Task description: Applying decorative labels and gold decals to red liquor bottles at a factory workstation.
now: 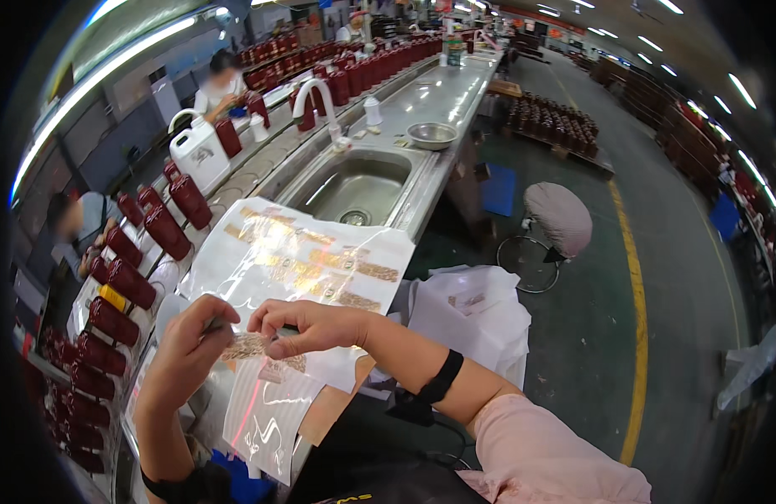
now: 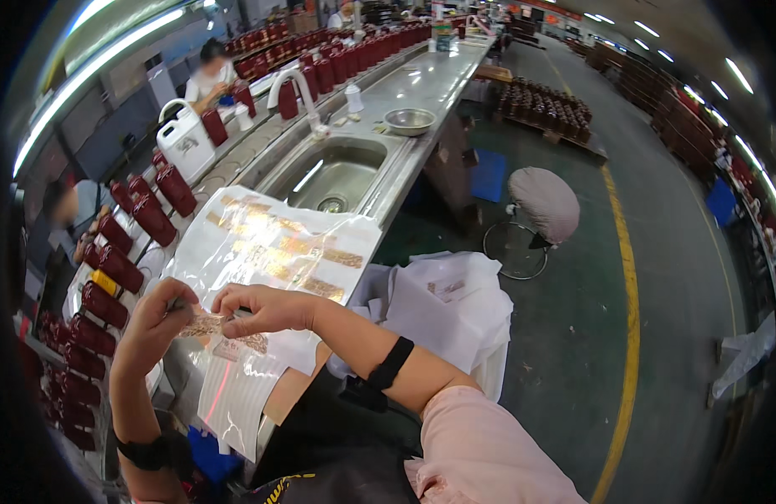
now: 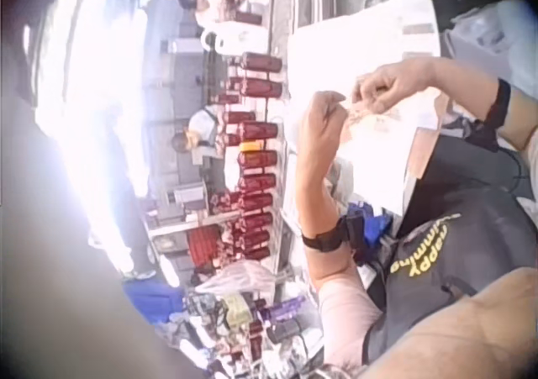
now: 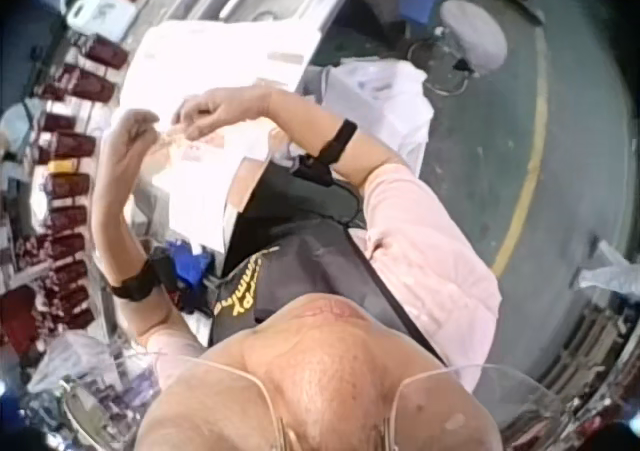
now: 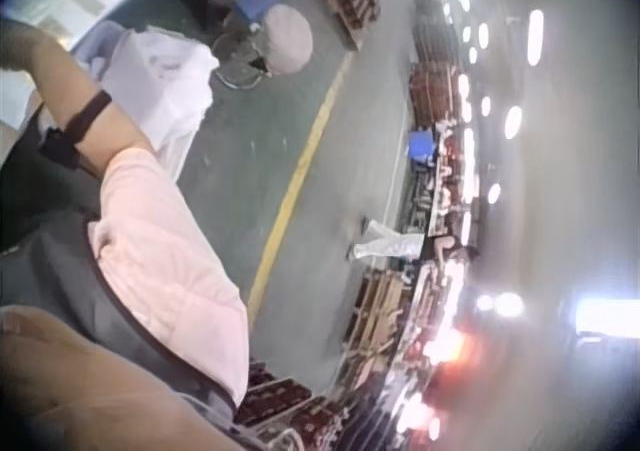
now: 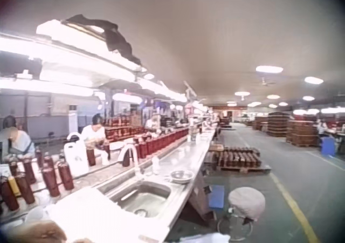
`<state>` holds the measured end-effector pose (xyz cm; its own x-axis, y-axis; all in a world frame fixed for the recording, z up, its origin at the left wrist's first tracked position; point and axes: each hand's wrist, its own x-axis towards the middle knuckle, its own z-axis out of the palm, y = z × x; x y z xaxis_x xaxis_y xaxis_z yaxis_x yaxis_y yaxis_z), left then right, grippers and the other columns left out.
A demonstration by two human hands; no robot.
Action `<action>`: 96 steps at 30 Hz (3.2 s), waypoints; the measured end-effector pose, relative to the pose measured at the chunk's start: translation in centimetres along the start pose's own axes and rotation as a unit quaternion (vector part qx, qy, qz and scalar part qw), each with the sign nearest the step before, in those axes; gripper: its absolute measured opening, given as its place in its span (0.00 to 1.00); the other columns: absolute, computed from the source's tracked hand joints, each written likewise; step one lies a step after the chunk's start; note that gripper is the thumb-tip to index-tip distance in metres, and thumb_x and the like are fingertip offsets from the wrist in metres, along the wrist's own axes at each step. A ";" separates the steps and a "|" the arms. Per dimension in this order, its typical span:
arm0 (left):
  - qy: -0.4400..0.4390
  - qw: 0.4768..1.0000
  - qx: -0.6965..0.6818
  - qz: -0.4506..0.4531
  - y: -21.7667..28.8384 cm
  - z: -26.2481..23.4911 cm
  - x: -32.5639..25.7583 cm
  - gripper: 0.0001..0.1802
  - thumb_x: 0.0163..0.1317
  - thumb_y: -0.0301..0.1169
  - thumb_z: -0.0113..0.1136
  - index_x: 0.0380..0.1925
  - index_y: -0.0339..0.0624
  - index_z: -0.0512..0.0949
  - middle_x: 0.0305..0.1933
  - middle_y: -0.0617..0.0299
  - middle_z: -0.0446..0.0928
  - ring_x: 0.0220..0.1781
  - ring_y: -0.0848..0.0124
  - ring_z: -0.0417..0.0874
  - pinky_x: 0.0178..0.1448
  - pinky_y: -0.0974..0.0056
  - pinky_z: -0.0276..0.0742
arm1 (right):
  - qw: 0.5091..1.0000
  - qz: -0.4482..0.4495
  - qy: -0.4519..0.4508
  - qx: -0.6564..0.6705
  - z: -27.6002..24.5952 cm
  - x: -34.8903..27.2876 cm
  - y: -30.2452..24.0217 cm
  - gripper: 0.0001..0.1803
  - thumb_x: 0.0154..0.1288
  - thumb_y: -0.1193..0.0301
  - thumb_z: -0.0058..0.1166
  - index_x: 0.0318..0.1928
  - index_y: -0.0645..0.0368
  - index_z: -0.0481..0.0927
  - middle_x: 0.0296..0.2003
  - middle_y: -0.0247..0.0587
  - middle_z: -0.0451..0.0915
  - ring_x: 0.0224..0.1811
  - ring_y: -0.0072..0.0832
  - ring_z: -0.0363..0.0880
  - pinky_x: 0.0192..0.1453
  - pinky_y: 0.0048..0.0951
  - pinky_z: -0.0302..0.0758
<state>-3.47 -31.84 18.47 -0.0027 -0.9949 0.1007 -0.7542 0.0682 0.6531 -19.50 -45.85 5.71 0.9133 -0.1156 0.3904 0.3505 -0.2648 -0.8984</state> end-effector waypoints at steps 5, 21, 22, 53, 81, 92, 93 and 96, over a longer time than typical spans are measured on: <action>-0.001 0.999 -0.051 -0.017 -0.1 -1.3 0.4 0.07 0.58 0.20 0.53 0.38 0.36 0.74 0.27 0.67 0.70 0.31 0.81 0.68 0.36 0.73 0.66 | 0.998 0.055 0.035 0.014 -1.3 -2.5 0.0 0.15 0.68 0.58 0.58 0.37 0.57 0.76 0.57 0.41 0.71 0.58 0.28 0.69 0.63 0.31 0.65; 0.102 0.990 -0.066 -0.072 -6.5 -3.2 -1.9 0.06 0.60 0.20 0.52 0.37 0.39 0.73 0.27 0.73 0.64 0.29 0.84 0.63 0.31 0.75 0.59 | 0.945 0.144 0.277 0.101 -2.2 0.2 2.4 0.17 0.62 0.55 0.63 0.38 0.56 0.79 0.30 0.26 0.73 0.31 0.16 0.66 0.33 0.23 0.66; 0.109 0.989 -0.056 -0.080 -7.0 -3.5 -2.1 0.06 0.60 0.20 0.53 0.37 0.39 0.73 0.27 0.73 0.64 0.29 0.84 0.63 0.31 0.75 0.59 | 0.944 0.145 0.277 0.102 -2.3 0.7 2.3 0.17 0.62 0.55 0.63 0.38 0.56 0.79 0.30 0.26 0.73 0.31 0.16 0.66 0.33 0.23 0.66; 0.378 0.899 0.100 -0.197 -9.1 -7.3 -22.4 0.08 0.65 0.26 0.54 0.41 0.33 0.75 0.26 0.67 0.71 0.31 0.82 0.67 0.34 0.72 0.65 | 0.660 0.336 -0.008 -0.672 -7.0 20.4 17.5 0.20 0.65 0.59 0.49 0.51 0.57 0.79 0.57 0.50 0.71 0.62 0.48 0.68 0.61 0.53 0.69; 0.419 0.895 -0.153 -0.004 -10.2 -0.3 -33.1 0.46 0.63 0.55 0.58 0.69 0.33 0.56 0.62 0.50 0.70 0.62 0.60 0.73 0.69 0.58 0.62 | 0.859 -0.278 -0.188 -0.387 23.7 18.2 -15.7 0.14 0.66 0.68 0.56 0.27 0.64 0.72 0.43 0.48 0.75 0.41 0.32 0.74 0.44 0.31 0.68; 0.191 0.910 -0.313 -0.194 -12.8 1.1 -33.4 0.07 0.64 0.30 0.57 0.29 0.39 0.73 0.31 0.69 0.73 0.34 0.80 0.71 0.39 0.72 0.68 | 0.976 -0.085 -0.048 -0.193 20.4 10.4 -3.9 0.09 0.63 0.72 0.60 0.29 0.62 0.74 0.46 0.44 0.74 0.51 0.34 0.73 0.55 0.33 0.70; 0.212 0.908 -0.288 -0.218 -12.7 1.5 -33.6 0.07 0.63 0.30 0.57 0.29 0.39 0.74 0.30 0.69 0.73 0.34 0.80 0.71 0.39 0.72 0.67 | 0.982 -0.078 -0.007 -0.171 21.5 9.7 -2.5 0.10 0.63 0.71 0.60 0.29 0.62 0.74 0.46 0.45 0.74 0.53 0.36 0.72 0.56 0.34 0.69; 0.278 0.891 -0.290 -0.214 -14.1 2.5 -35.6 0.06 0.61 0.27 0.55 0.26 0.41 0.71 0.24 0.69 0.69 0.27 0.80 0.69 0.32 0.72 0.64 | 0.975 -0.107 0.021 -0.194 23.4 9.1 -1.5 0.09 0.60 0.71 0.61 0.29 0.60 0.74 0.44 0.47 0.72 0.51 0.43 0.71 0.58 0.38 0.68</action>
<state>5.65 2.46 3.81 0.6501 -0.7598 -0.0004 -0.1420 -0.1220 0.9823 -6.81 -24.09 5.88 0.8150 -0.0553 0.5768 0.4204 -0.6287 -0.6543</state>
